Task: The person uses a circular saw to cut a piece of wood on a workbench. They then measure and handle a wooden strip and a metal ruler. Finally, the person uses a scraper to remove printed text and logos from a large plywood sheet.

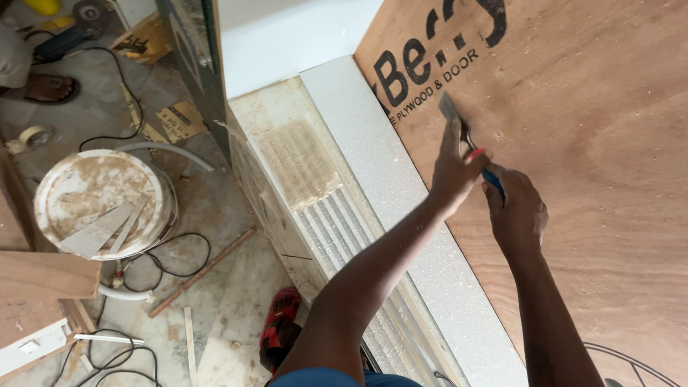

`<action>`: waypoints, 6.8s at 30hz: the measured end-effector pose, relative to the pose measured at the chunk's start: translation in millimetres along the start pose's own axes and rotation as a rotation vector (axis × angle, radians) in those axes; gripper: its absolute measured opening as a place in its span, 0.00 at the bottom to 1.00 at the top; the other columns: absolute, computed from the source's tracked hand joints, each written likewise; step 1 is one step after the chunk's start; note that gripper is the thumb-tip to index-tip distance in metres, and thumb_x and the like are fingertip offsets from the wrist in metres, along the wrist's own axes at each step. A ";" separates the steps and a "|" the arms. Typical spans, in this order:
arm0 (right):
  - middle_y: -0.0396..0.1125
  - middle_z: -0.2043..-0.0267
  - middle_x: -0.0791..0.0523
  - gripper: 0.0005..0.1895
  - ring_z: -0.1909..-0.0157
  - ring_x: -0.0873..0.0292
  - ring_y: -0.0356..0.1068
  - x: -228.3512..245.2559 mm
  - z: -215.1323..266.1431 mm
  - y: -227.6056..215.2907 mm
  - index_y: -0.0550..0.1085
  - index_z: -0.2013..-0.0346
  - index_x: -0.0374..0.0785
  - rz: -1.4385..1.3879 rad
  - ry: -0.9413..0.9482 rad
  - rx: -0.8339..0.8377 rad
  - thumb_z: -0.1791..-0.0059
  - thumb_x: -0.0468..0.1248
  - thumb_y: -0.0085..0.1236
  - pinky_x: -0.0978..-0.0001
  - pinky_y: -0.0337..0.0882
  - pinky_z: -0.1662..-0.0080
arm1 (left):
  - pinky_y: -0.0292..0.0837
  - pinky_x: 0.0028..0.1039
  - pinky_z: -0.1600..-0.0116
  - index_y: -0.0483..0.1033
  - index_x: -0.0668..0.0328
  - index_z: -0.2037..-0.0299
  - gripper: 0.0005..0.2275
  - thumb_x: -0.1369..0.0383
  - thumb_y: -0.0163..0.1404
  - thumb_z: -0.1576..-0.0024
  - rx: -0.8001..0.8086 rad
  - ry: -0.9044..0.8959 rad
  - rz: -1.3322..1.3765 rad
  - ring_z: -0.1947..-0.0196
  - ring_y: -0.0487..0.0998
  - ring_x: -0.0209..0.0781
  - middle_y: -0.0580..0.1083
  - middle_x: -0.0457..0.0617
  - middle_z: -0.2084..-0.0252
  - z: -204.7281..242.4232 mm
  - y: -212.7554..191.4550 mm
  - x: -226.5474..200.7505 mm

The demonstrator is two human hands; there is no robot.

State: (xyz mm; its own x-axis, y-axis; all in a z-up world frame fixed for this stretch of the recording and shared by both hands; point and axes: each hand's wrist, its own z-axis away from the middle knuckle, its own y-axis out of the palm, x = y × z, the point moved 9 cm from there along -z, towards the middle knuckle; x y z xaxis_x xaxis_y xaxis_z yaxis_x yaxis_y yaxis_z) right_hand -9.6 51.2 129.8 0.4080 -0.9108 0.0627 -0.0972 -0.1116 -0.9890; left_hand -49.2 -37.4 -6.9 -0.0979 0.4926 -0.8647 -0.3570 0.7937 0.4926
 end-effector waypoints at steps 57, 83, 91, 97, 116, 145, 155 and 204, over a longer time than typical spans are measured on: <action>0.74 0.48 0.55 0.19 0.52 0.50 0.76 10.4 -62.5 116.7 0.75 0.42 0.53 0.145 0.056 0.282 0.49 0.43 0.59 0.54 0.76 0.57 | 0.48 0.40 0.23 0.35 0.70 0.24 0.43 0.72 0.53 0.44 0.008 -0.374 0.168 0.23 0.51 0.57 0.47 0.67 0.22 -55.4 -65.9 93.4; 0.72 0.42 0.51 0.22 0.46 0.48 0.75 39.2 -107.1 103.6 0.72 0.39 0.43 -0.036 0.156 0.143 0.47 0.42 0.59 0.52 0.75 0.49 | 0.63 0.47 0.29 0.40 0.61 0.23 0.37 0.70 0.48 0.42 0.023 -0.196 0.073 0.27 0.56 0.63 0.36 0.59 0.19 -115.8 -86.6 -22.2; 0.71 0.42 0.45 0.24 0.46 0.47 0.75 31.8 -94.9 73.5 0.69 0.36 0.36 -0.111 0.111 0.007 0.46 0.38 0.59 0.56 0.78 0.49 | 0.50 0.52 0.24 0.38 0.61 0.22 0.38 0.67 0.49 0.40 0.114 0.147 -0.233 0.22 0.50 0.63 0.41 0.63 0.20 -101.8 -53.4 -70.6; 0.71 0.41 0.44 0.22 0.43 0.44 0.75 55.6 -135.2 47.2 0.70 0.37 0.34 -0.154 -0.004 -0.133 0.45 0.37 0.58 0.53 0.77 0.47 | 0.46 0.52 0.21 0.41 0.60 0.22 0.37 0.68 0.48 0.41 0.065 0.181 -0.297 0.19 0.46 0.58 0.40 0.58 0.18 -143.5 -52.7 -85.4; 0.70 0.42 0.40 0.21 0.43 0.39 0.75 -0.8 -50.5 42.0 0.65 0.34 0.29 -0.085 0.024 -0.273 0.38 0.38 0.48 0.49 0.79 0.47 | 0.78 0.42 0.40 0.43 0.63 0.23 0.37 0.63 0.47 0.42 0.374 0.145 -0.280 0.34 0.71 0.55 0.41 0.60 0.17 -47.4 3.2 -115.2; 0.75 0.51 0.47 0.16 0.52 0.48 0.78 55.1 -117.8 -18.9 0.68 0.40 0.34 -0.461 0.163 -0.316 0.41 0.38 0.54 0.52 0.78 0.54 | 0.50 0.47 0.20 0.47 0.61 0.22 0.38 0.60 0.50 0.41 0.179 0.584 -0.537 0.19 0.50 0.52 0.46 0.57 0.17 -96.3 17.8 -200.4; 0.73 0.47 0.48 0.18 0.51 0.52 0.75 16.7 -62.8 -2.8 0.69 0.39 0.35 -0.266 0.302 -0.323 0.43 0.37 0.55 0.62 0.76 0.56 | 0.47 0.44 0.17 0.47 0.63 0.22 0.37 0.62 0.50 0.42 0.314 0.629 -0.642 0.17 0.47 0.53 0.46 0.59 0.18 -29.7 38.5 -187.2; 0.67 0.55 0.51 0.07 0.56 0.61 0.67 -15.9 -96.0 -27.7 0.68 0.50 0.25 -0.580 -0.069 -0.476 0.36 0.29 0.46 0.72 0.67 0.54 | 0.72 0.36 0.34 0.59 0.65 0.31 0.34 0.52 0.50 0.45 0.239 0.721 -0.668 0.34 0.67 0.54 0.63 0.61 0.33 -106.6 104.1 -149.5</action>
State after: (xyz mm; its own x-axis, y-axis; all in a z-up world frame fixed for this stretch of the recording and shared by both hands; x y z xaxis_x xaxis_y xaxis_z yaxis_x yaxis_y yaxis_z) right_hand -100.6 30.7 169.1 0.5674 -0.6288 0.5316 -0.2250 -0.7394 -0.6345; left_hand -170.8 -66.5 163.2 -0.5121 -0.3490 -0.7849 -0.3565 0.9177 -0.1755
